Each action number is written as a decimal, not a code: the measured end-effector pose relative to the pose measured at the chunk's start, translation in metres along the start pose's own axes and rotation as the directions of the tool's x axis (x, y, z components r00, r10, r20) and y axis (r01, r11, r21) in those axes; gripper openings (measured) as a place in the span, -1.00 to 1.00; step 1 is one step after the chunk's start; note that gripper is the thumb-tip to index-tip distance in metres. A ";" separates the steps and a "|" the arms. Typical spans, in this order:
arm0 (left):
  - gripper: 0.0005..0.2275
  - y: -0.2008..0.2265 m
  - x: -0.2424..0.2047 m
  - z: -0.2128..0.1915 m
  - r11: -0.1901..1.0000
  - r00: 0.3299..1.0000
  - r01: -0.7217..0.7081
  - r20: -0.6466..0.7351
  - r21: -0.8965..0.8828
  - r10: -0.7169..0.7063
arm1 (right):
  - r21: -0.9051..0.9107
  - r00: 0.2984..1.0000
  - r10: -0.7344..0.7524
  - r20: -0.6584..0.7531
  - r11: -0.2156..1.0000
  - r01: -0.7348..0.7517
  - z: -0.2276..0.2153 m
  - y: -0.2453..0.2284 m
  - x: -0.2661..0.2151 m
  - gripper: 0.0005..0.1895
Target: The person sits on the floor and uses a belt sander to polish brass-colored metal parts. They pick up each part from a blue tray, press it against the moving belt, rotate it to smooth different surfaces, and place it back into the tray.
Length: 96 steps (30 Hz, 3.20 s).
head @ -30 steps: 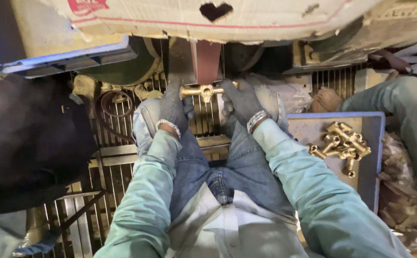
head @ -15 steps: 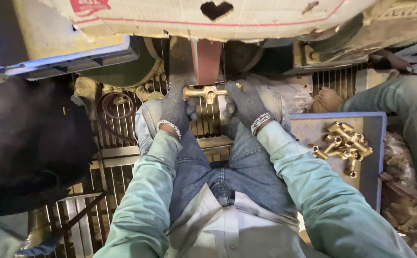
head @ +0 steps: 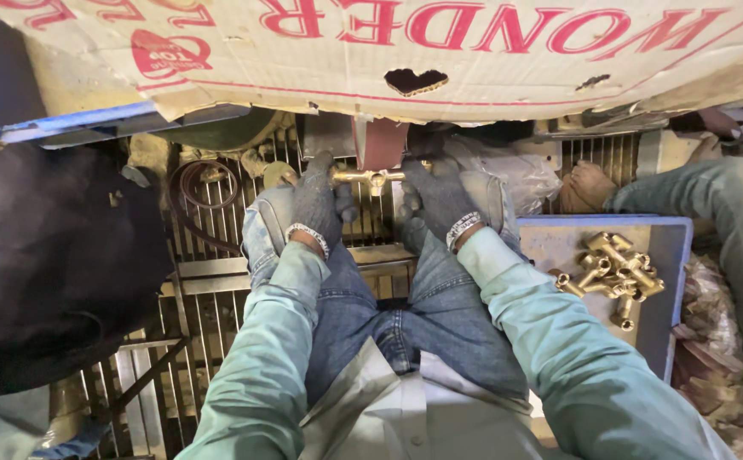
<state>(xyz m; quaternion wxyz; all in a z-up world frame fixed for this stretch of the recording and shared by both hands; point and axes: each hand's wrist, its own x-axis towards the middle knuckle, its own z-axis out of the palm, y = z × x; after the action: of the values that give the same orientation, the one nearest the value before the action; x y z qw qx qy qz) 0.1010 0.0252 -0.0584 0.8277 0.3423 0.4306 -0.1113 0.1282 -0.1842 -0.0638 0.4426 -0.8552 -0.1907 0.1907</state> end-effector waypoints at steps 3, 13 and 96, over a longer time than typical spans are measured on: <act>-0.79 -0.003 -0.003 -0.006 1.000 0.999 -0.030 0.040 -0.007 0.030 | -0.071 0.985 -0.154 -0.072 0.986 0.149 0.002 0.002 -0.006 -0.77; -0.81 0.003 0.003 -0.004 0.999 0.999 0.032 0.006 -0.026 -0.031 | -0.141 0.994 -0.108 0.017 0.984 0.109 0.003 0.008 0.009 -0.91; -0.77 -0.039 -0.043 -0.043 0.783 0.835 -0.339 0.550 0.521 -0.005 | 0.000 0.620 0.220 -0.753 0.943 -0.334 -0.084 0.060 -0.145 -0.59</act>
<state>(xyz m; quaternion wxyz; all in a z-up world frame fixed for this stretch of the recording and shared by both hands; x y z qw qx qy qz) 0.0294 0.0201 -0.0594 0.7676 0.5805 0.0976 -0.2536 0.0552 -0.3455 -0.0463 0.3857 -0.9055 0.1278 -0.1228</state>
